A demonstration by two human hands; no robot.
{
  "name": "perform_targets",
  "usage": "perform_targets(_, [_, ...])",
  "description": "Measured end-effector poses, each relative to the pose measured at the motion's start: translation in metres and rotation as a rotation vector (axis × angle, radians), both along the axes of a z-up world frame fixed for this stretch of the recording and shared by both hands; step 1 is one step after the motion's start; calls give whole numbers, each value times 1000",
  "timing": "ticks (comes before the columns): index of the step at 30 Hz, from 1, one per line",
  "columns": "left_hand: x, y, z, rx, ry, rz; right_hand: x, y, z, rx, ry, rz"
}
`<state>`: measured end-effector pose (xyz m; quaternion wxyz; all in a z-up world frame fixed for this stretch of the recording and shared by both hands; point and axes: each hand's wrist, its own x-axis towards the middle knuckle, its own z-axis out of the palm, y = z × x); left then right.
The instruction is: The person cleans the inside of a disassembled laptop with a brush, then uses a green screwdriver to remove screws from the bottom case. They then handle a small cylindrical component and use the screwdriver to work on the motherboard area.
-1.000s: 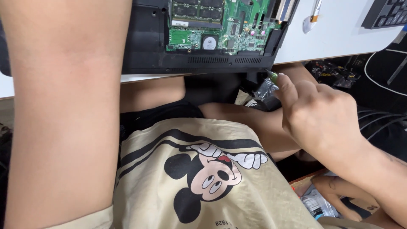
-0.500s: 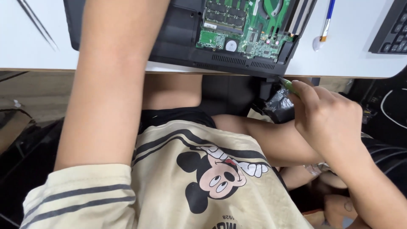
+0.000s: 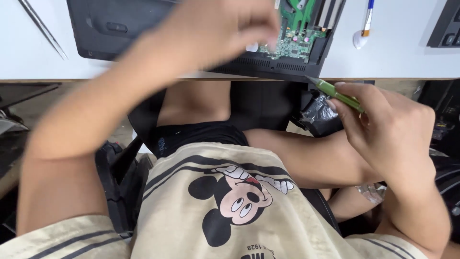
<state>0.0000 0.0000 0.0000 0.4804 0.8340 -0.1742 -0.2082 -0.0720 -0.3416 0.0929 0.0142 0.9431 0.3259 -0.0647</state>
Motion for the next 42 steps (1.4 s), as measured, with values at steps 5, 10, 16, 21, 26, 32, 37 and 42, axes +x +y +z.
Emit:
perform_targets(5, [-44,-34,-52,-200,-725,-128,1,-2,-8,99,93,-18])
perform_targets(10, [-44,-44,-57,-120,-838,-57,-7,-10,-15,147,99,-23])
perform_targets(16, [-45,-48,-51,-75,-866,-22,-14,-18,-23,218,134,-53])
perform_targets(21, [-50,-53,-51,-34,-919,29,-13,-19,-32,275,151,-35])
perform_targets(26, [-53,-52,-50,-33,-881,73,-12,-24,-36,337,124,5])
perform_targets(32, [-97,-37,-51,-188,-717,85,-14,-28,-41,343,184,-19])
perform_targets(37, [-135,-15,-54,-180,-567,175,-8,-10,-35,408,260,-15])
perform_targets(42, [-151,1,-79,-195,-522,215,2,37,-16,408,324,36])
